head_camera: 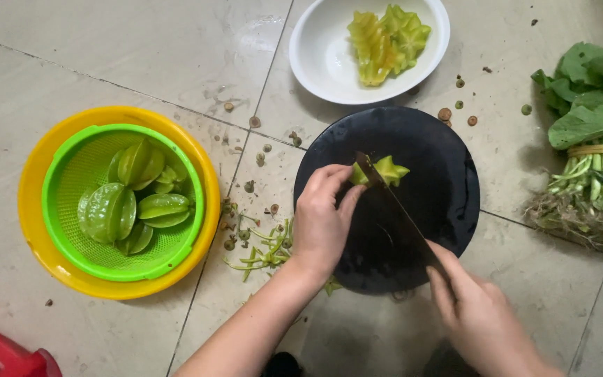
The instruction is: Trimming the ridges and slicing starfruit into star shapes using a cleaver on a floor-based cutting board.
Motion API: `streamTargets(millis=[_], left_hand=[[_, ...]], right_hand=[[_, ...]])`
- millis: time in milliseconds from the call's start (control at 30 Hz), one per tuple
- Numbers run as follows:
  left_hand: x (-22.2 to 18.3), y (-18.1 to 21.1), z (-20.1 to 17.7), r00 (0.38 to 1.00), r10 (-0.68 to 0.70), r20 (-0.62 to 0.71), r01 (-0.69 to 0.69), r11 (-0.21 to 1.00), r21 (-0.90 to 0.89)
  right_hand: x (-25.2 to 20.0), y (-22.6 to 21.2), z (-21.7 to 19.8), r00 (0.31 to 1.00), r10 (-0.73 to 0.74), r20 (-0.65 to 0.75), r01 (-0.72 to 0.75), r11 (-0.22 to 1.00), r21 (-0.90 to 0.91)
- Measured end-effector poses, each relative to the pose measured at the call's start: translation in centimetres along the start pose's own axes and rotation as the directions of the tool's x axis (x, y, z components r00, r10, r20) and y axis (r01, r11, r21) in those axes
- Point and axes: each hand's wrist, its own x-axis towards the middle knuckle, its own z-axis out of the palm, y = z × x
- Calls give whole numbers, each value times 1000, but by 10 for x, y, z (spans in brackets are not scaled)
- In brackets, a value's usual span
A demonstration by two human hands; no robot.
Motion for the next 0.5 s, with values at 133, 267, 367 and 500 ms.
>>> streamTargets(millis=[133, 267, 367, 500], left_hand=[[0, 1, -2, 1000, 11, 3, -11, 999, -41], [-1, -1, 0, 1000, -4, 14, 4, 999, -51], [0, -2, 3, 1000, 9, 5, -9, 999, -35], [1, -1, 3, 1000, 16, 2, -16, 999, -33]], right_hand=[[3, 10, 5, 998, -61, -22, 60, 997, -41], [4, 3, 0, 999, -41, 6, 41, 995, -88], [8, -4, -2, 998, 15, 56, -8, 993, -120], [21, -6, 9, 998, 9, 64, -6, 998, -55]])
